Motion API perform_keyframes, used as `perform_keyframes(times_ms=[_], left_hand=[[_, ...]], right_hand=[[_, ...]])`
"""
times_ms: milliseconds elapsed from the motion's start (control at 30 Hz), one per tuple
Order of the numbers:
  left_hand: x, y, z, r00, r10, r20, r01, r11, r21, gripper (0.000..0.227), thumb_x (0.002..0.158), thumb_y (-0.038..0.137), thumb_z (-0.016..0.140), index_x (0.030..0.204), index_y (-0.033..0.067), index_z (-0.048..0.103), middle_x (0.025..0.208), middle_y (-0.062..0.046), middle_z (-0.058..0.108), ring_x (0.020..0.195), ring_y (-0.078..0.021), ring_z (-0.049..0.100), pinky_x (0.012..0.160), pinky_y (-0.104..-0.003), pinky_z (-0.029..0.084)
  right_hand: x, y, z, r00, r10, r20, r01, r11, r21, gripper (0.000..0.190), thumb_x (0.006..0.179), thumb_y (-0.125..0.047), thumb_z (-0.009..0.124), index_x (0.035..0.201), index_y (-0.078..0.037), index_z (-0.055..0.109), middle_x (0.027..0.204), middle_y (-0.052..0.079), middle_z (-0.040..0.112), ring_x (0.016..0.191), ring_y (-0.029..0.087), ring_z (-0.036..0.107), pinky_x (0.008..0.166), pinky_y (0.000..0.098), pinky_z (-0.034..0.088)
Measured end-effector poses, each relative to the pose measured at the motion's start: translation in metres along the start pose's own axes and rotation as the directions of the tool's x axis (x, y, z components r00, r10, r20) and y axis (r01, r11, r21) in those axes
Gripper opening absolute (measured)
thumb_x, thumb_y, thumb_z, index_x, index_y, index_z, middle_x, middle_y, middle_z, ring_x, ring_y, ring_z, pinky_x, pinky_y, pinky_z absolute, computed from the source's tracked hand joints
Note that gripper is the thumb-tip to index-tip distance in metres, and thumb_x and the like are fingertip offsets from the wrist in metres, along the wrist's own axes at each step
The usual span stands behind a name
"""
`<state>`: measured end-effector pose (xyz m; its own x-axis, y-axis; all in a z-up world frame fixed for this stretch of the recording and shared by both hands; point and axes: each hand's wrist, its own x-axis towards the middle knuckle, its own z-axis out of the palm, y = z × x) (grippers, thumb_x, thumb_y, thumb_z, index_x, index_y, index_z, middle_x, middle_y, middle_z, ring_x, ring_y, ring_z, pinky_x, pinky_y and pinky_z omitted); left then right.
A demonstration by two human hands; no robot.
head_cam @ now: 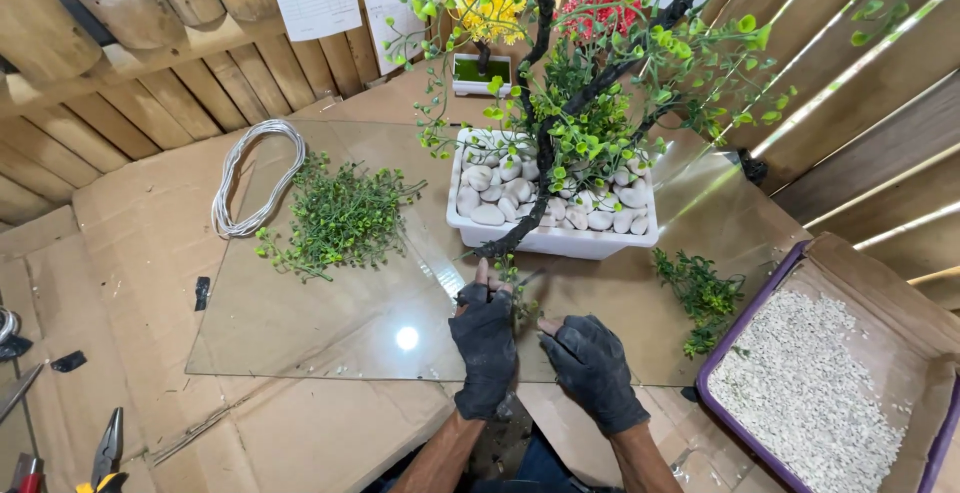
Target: The person arranges artificial green foliage into a white rectangular planter filled with white pebbles. They repeatedly pick up small bunches of greenery from a glass table, separate the stems, and insert them into the planter to build up the arrangement.
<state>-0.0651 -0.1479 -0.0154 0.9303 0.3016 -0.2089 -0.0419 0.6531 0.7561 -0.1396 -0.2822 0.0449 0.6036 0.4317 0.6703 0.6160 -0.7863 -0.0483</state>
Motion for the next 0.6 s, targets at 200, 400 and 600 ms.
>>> perform_keyframes(times_ms=[200, 400, 600], left_hand=[[0.005, -0.007, -0.015, 0.975, 0.198, 0.104, -0.224, 0.889, 0.400, 0.062, 0.088, 0.001, 0.079, 0.147, 0.0137, 0.063, 0.094, 0.004, 0.063, 0.081, -0.0066, 0.059, 0.074, -0.021, 0.052], [0.005, -0.010, -0.014, 0.993, -0.105, 0.056, 0.111, 0.987, -0.120, 0.060, 0.081, -0.012, 0.077, 0.139, -0.0003, 0.068, 0.090, 0.004, 0.057, 0.079, -0.0096, 0.057, 0.072, -0.026, 0.053], [-0.013, 0.019, -0.002, 0.986, 0.066, 0.155, -0.130, 0.879, 0.459, 0.054, 0.083, 0.014, 0.081, 0.135, 0.0044, 0.069, 0.121, -0.007, 0.079, 0.108, -0.0126, 0.072, 0.100, -0.026, 0.057]], right_hand=[[-0.015, 0.009, 0.020, 0.996, 0.086, -0.022, -0.088, 0.989, -0.118, 0.008, 0.093, -0.006, 0.072, 0.100, -0.004, 0.075, 0.095, 0.015, 0.068, 0.090, 0.036, 0.066, 0.077, 0.0470, 0.060], [-0.008, 0.004, 0.017, 0.916, 0.399, 0.023, -0.399, 0.917, -0.012, 0.015, 0.103, -0.015, 0.058, 0.094, -0.004, 0.063, 0.089, 0.013, 0.061, 0.078, 0.035, 0.061, 0.066, 0.0473, 0.051], [-0.005, 0.007, 0.005, 0.587, 0.808, 0.048, -0.798, 0.567, 0.205, 0.024, 0.100, -0.031, 0.059, 0.086, -0.011, 0.057, 0.083, 0.009, 0.059, 0.079, 0.032, 0.060, 0.075, 0.0446, 0.046]])
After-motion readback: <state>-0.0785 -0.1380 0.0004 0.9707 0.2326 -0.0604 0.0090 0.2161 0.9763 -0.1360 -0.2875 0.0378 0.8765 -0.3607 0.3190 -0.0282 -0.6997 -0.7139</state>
